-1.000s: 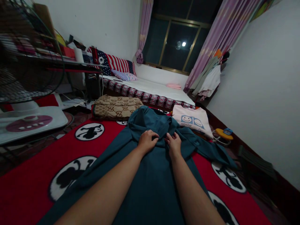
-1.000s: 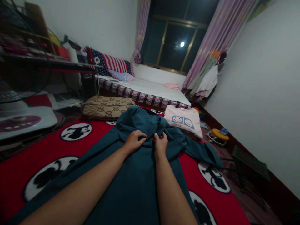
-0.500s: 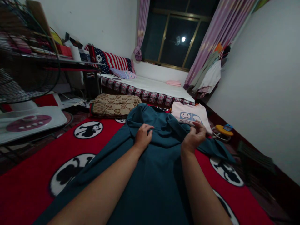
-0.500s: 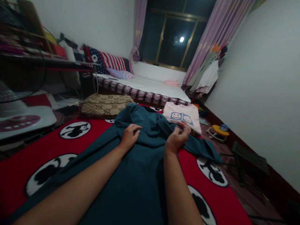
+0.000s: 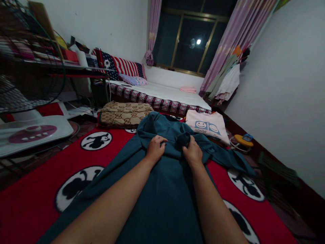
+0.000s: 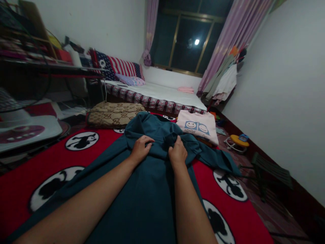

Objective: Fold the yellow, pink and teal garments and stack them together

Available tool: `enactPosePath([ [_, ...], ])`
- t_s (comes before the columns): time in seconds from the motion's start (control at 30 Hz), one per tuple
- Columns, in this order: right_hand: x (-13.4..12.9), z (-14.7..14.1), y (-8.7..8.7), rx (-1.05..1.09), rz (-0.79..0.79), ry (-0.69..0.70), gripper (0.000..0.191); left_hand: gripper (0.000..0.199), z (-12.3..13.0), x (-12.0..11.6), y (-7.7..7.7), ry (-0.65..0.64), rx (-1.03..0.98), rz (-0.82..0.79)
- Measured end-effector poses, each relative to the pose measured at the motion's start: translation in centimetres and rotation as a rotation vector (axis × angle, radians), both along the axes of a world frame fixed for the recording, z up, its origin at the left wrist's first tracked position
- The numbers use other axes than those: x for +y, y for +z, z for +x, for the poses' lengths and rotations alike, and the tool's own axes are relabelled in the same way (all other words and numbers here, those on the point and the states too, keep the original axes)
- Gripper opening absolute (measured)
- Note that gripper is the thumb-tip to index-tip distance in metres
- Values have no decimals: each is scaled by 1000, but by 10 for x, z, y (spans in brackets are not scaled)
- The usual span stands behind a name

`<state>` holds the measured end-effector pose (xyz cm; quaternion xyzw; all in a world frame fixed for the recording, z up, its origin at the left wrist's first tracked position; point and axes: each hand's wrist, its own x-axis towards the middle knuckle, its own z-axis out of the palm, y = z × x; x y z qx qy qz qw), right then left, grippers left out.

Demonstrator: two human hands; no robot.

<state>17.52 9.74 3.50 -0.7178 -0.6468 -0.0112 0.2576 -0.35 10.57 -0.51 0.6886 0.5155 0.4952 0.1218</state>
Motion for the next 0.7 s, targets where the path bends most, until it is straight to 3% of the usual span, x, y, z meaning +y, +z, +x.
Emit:
enactPosePath([
  [0.13, -5, -7, 14, -106, -25, 118, 32, 23, 0, 0, 0, 11, 8, -19],
  [0.3, -16, -30, 34, 53, 263, 230, 48, 23, 0, 0, 1, 12, 0, -19],
  [0.4, -16, -41, 17, 38, 276, 349, 55, 25, -1, 0, 2, 9, -18, -6],
  [0.57, -4, -40, -33, -94, 20, 335, 55, 25, -2, 3, 0, 10, -20, -34],
  [0.7, 2, -36, -43, -92, 19, 332, 54, 25, -2, 4, -2, 2, -12, -42],
])
